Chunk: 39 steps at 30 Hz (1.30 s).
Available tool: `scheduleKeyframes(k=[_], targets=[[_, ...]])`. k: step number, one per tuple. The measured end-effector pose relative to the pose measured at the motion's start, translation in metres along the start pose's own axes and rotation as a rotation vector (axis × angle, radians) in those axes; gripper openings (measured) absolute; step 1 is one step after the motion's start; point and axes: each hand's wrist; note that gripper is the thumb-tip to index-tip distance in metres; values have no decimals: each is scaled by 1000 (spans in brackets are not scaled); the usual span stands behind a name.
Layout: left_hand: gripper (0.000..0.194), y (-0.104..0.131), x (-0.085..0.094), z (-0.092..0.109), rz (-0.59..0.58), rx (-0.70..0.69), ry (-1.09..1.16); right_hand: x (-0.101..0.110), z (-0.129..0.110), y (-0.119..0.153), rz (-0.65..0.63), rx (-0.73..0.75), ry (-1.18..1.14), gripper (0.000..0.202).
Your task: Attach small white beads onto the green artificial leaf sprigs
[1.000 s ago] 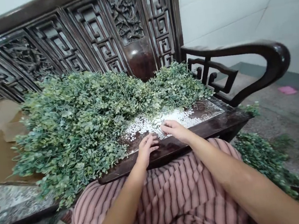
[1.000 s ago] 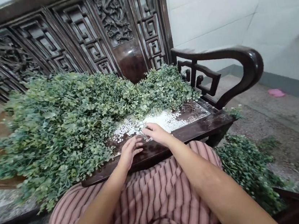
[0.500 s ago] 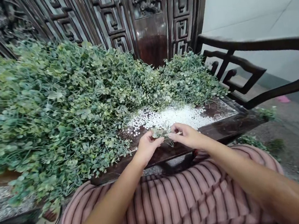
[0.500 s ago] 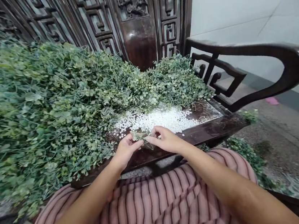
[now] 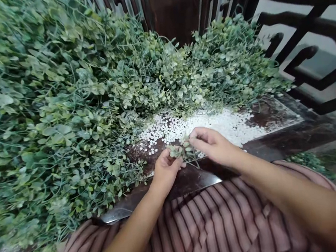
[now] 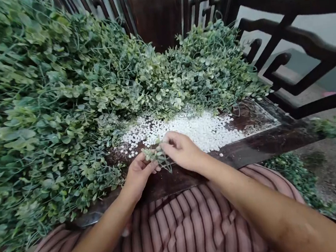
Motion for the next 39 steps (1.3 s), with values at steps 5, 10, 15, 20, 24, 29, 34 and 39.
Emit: scheduleKeyframes(k=[5,10,15,20,24,29,34,39], targets=[[25,-6,2,-8,41,8,-56,15,-6,-2,131,-216,-440,24],[4,-1,10,-12,-73,-179,-401,6,-10,-3,109,-353,-514,20],[21,-4,41,3,44,-568,-1114,-2,-7,-2,68,-414,-527,24],[24,-17,63,6,127,-518,-1497,-10,2,0,3,-422,-471,26],[25,-24,59,-3,99,-484,-1541,-23,8,2,-65,-415,-365,19],[19,-25,57,-3,125,-531,-1274,-32,13,6,-87,-395,-304,16],[11,-12,41,5,171,-414,-649,-34,11,7,-77,-396,-315,10],[16,5,20,2,88,-56,-191,-37,6,11,-85,-429,-268,6]])
Point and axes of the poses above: each hand's wrist, its own y-axis away from the middle knuckle, its own x-axis out of the back of the hand, z = x × y, and after that the axes turned 4 degrees about -x, right-handed
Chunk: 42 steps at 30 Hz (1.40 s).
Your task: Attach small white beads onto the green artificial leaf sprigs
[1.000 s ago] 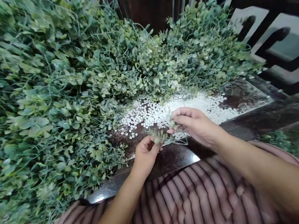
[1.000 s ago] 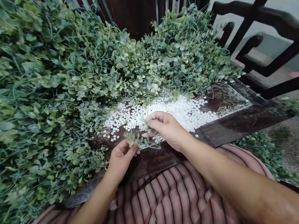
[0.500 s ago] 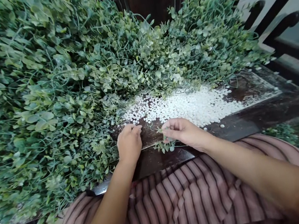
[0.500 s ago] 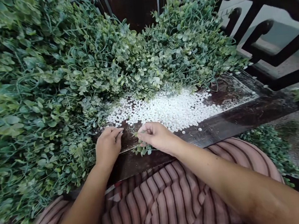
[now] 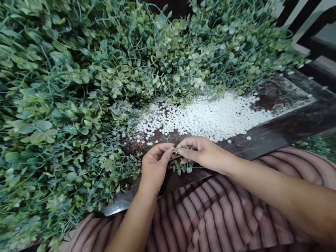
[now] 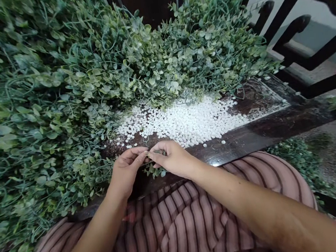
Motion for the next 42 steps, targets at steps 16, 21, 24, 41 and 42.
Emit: scheduleKeyframes(k=[16,21,24,41,42], targets=[[24,6,-3,-3,-17,55,182,0,14,-2,-11,117,-158,26],[23,5,-1,-5,13,-10,107,-2,13,-1,18,146,-207,34],[22,5,-1,-6,17,-37,86,-1,13,0,45,151,-164,34],[13,7,-2,-3,2,-109,9,-3,11,1,92,118,-195,31],[13,7,-2,-3,-6,-108,11,-3,11,1,96,113,-204,31]])
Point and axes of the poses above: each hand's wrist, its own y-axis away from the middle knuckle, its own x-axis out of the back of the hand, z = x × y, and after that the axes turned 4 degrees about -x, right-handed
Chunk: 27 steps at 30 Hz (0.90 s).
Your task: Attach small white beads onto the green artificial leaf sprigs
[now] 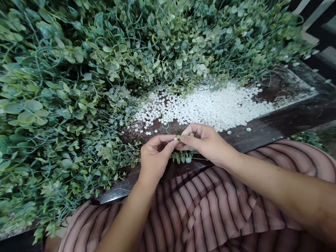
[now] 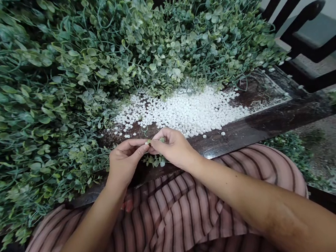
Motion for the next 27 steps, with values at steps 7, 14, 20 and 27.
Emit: scheduleKeyframes(k=[7,14,20,27], targets=[[17,-2,1,-4,-25,26,42,-1,1,0,4,-17,-57,33],[16,-2,0,-1,-37,11,18,1,4,-2,4,-14,-56,30],[16,-1,0,0,-28,-37,-23,0,0,-1,24,-4,-19,33],[16,-2,0,-1,-27,-34,27,-2,2,-1,15,2,-53,32]])
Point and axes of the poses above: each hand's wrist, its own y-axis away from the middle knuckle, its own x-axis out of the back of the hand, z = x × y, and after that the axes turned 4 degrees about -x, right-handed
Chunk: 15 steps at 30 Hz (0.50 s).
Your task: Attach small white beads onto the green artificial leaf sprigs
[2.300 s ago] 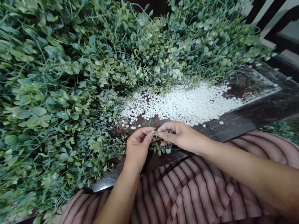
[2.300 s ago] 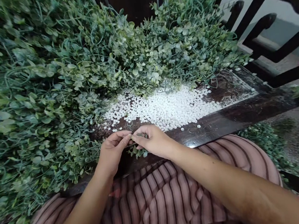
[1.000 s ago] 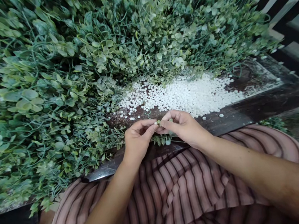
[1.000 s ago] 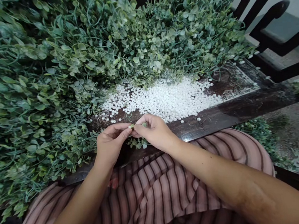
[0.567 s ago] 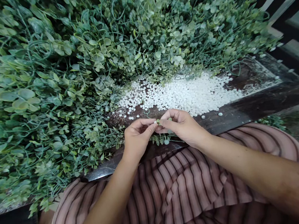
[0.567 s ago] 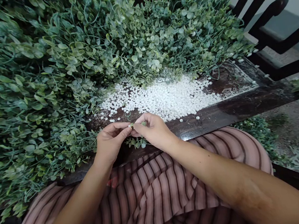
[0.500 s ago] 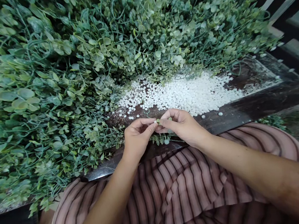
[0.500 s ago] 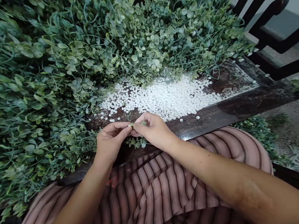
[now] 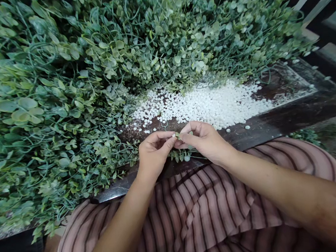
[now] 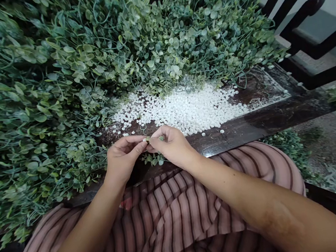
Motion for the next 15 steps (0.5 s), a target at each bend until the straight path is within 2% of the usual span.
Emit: scheduleKeyframes(k=[7,15], targets=[[18,-2,2,4,23,-4,-1,0,3,0,-21,2,19,36],[18,-3,3,2,39,-34,-12,-1,3,3,-91,-47,-103,37]])
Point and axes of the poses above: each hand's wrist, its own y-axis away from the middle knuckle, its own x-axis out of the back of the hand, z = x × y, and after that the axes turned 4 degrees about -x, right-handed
